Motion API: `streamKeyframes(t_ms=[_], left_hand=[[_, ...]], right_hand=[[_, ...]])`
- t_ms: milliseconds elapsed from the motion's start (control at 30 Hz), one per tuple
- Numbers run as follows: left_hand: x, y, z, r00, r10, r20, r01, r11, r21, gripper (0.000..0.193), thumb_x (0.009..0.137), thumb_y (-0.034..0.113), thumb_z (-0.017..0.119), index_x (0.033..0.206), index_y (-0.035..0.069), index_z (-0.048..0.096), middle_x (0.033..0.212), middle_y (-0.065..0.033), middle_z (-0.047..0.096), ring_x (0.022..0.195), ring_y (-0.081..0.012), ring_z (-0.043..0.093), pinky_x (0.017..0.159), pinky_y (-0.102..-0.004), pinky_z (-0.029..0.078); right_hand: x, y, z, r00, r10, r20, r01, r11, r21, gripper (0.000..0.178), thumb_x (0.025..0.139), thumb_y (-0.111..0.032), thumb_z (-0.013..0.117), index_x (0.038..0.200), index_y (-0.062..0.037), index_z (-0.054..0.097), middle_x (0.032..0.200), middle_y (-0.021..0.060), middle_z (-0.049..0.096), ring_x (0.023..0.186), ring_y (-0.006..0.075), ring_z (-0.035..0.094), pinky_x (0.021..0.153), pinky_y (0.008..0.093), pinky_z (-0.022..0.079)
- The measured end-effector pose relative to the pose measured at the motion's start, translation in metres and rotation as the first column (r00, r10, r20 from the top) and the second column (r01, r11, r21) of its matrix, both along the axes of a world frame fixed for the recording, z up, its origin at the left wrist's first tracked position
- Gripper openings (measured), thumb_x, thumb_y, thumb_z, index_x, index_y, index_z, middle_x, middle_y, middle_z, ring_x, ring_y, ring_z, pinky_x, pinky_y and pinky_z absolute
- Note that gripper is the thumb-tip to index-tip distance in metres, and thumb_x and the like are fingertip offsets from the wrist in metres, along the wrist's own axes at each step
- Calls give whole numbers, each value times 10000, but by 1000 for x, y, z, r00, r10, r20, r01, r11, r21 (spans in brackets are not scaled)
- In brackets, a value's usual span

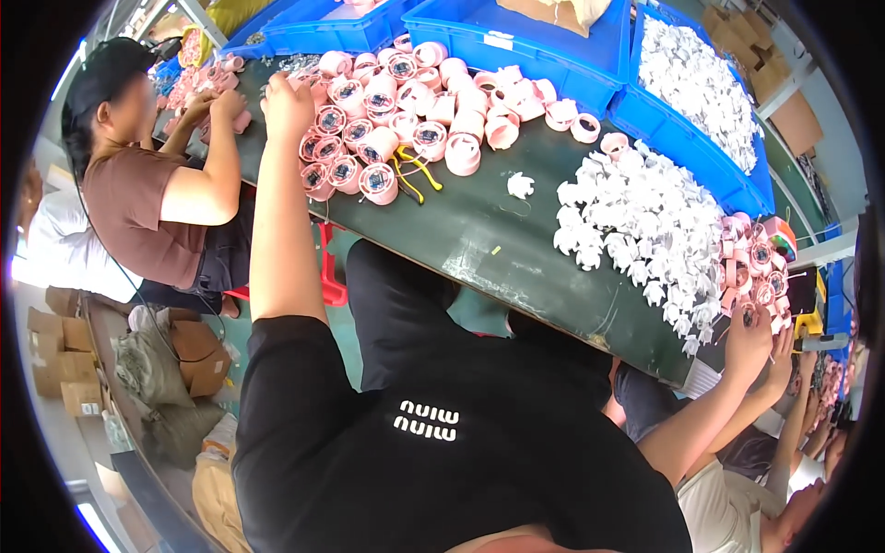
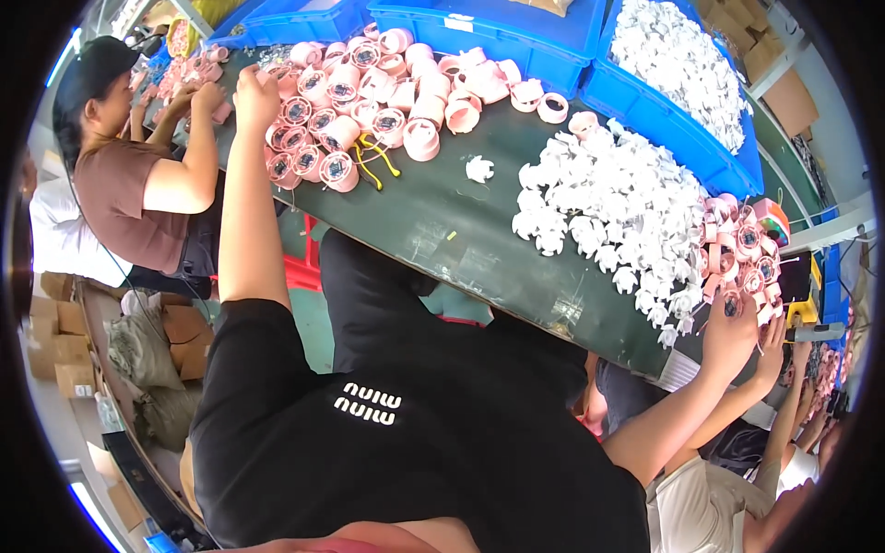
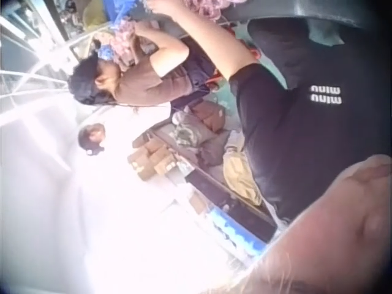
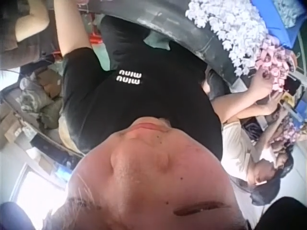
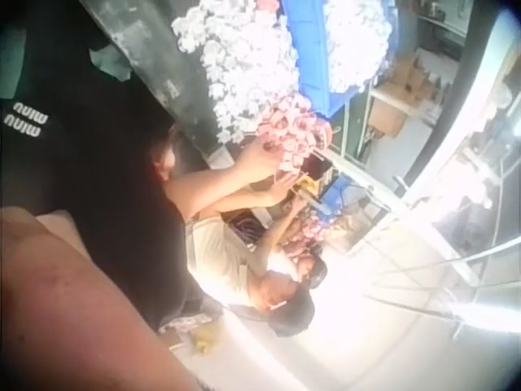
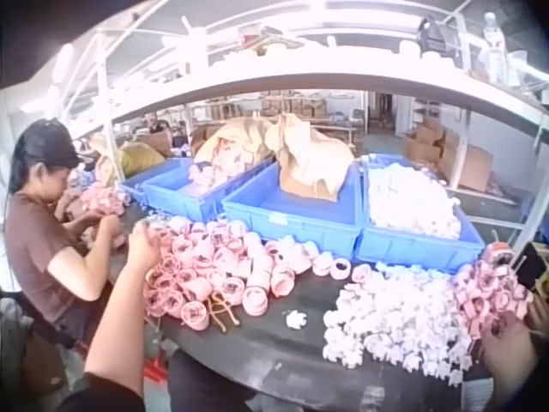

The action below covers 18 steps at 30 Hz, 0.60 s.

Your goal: The person assembles small electronic components into plastic housings by hand, inserting wiring, white plastic parts, and pink plastic parts into the housings.

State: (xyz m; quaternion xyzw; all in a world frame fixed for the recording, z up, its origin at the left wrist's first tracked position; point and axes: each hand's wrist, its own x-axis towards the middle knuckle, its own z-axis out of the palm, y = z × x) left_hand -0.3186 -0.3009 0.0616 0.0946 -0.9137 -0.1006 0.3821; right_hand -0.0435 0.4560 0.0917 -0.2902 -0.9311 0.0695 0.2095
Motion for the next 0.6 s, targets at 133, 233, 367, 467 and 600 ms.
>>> streamKeyframes(t_ms=[133,233,367,467,600], left_hand=[[-23,17,4,942,99,319,-95,995,-28,571,944,478,622,1422,170,570,1448,-116,608,1369,-401,511,1112,-649,337],[-38,28,-1,834,223,505,-203,975,-96,677,979,625,474,1508,203,491,1594,-117,467,1460,-406,425,1147,-690,275],[-14,-2,-7,973,97,211,-64,986,-157,665,999,592,498,1474,131,548,1559,-193,485,1418,-449,449,1148,-572,366],[50,94,23,928,-273,-253,264,962,-70,354,1002,289,654,1264,53,669,1229,-181,677,1135,-361,632,990,-478,485],[171,230,24,447,-887,-117,606,205,769,417,995,120,637,1393,37,547,1186,-77,642,1045,-161,607,858,-320,516]], right_hand=[[-6,-22,14,977,70,-199,-101,984,-149,449,945,-300,729,1272,2,674,1029,140,731,772,143,639,719,300,522],[-9,-21,0,866,168,-472,-263,954,-142,409,926,-201,768,1282,-23,675,1047,86,720,815,118,633,718,263,513],[-37,-88,-4,555,277,-785,-824,316,-471,397,902,89,669,1276,-22,590,1199,114,667,1083,233,680,948,357,557],[-48,-143,-16,541,284,-791,-804,-102,-586,545,837,70,661,1358,11,515,1314,176,618,1208,291,643,1027,433,549],[-59,-224,-21,376,406,-833,-757,-383,-529,692,894,-84,756,1492,15,423,1443,188,550,1362,305,537,1145,473,448]])
